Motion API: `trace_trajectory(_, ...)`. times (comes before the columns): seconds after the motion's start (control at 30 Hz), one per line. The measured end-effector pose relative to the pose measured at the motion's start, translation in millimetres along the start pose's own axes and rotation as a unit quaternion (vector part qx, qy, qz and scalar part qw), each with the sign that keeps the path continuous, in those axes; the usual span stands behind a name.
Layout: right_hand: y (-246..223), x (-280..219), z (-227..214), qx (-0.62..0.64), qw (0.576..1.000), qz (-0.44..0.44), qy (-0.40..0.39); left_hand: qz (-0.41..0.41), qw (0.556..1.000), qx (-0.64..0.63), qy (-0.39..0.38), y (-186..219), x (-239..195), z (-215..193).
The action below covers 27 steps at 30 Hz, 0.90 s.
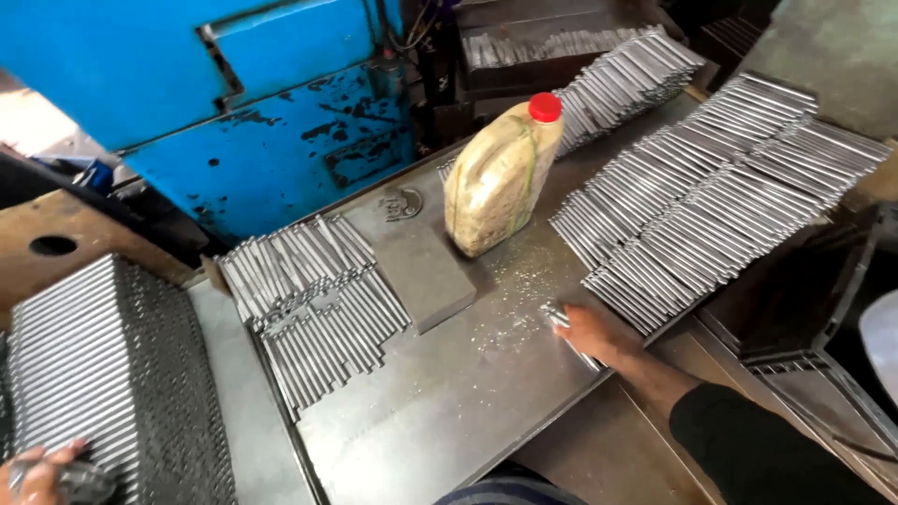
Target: A worker is seen organizing and assembling small metal rods into a metal tray on a fabrication floor, occasionally using a small metal plate to align them.
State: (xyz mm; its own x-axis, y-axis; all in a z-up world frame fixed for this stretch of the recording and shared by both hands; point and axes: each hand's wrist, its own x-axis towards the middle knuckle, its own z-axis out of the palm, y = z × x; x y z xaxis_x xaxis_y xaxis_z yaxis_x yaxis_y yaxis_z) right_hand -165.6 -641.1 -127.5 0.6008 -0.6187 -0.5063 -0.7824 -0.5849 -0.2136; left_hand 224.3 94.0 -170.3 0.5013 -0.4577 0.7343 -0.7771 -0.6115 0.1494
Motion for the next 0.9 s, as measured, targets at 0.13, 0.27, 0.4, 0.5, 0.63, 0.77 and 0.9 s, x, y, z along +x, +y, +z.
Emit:
trace_trajectory(0.13,24.0,16.6,9.2,-0.048,0.995,-0.025,0.081,-0.383,0.882,-0.245,0.125,152.5,82.2,-27.6)
trace_trajectory(0.27,-19.4,-19.0,4.1,0.548,0.834,-0.015,0.061,-0.352,0.874,-0.306,0.136,164.8,86.2,-28.6)
trace_trajectory(0.4,-90.9,-27.3,65.2,0.755,0.632,-0.17,0.055,-0.686,0.661,-0.281,0.117,189.0,141.9,-48.2)
trace_trajectory(0.5,-139.9,-60.4,88.0,0.638,0.735,-0.219,0.069,-0.588,0.709,-0.356,0.156,159.6,124.6,-47.8)
trace_trajectory(0.63,-149.1,-53.1,135.5,0.519,0.803,-0.286,0.062,-0.419,0.741,-0.486,0.199,161.8,90.2,-90.1)
trace_trajectory(0.77,-172.9,-38.0,174.3,0.517,0.769,-0.367,0.078,-0.522,0.564,-0.603,0.214,190.5,45.4,-133.3)
trace_trajectory(0.9,-246.0,-69.3,170.5,0.727,0.638,-0.187,-0.172,-0.654,0.444,-0.594,0.15,220.7,20.2,-142.8)
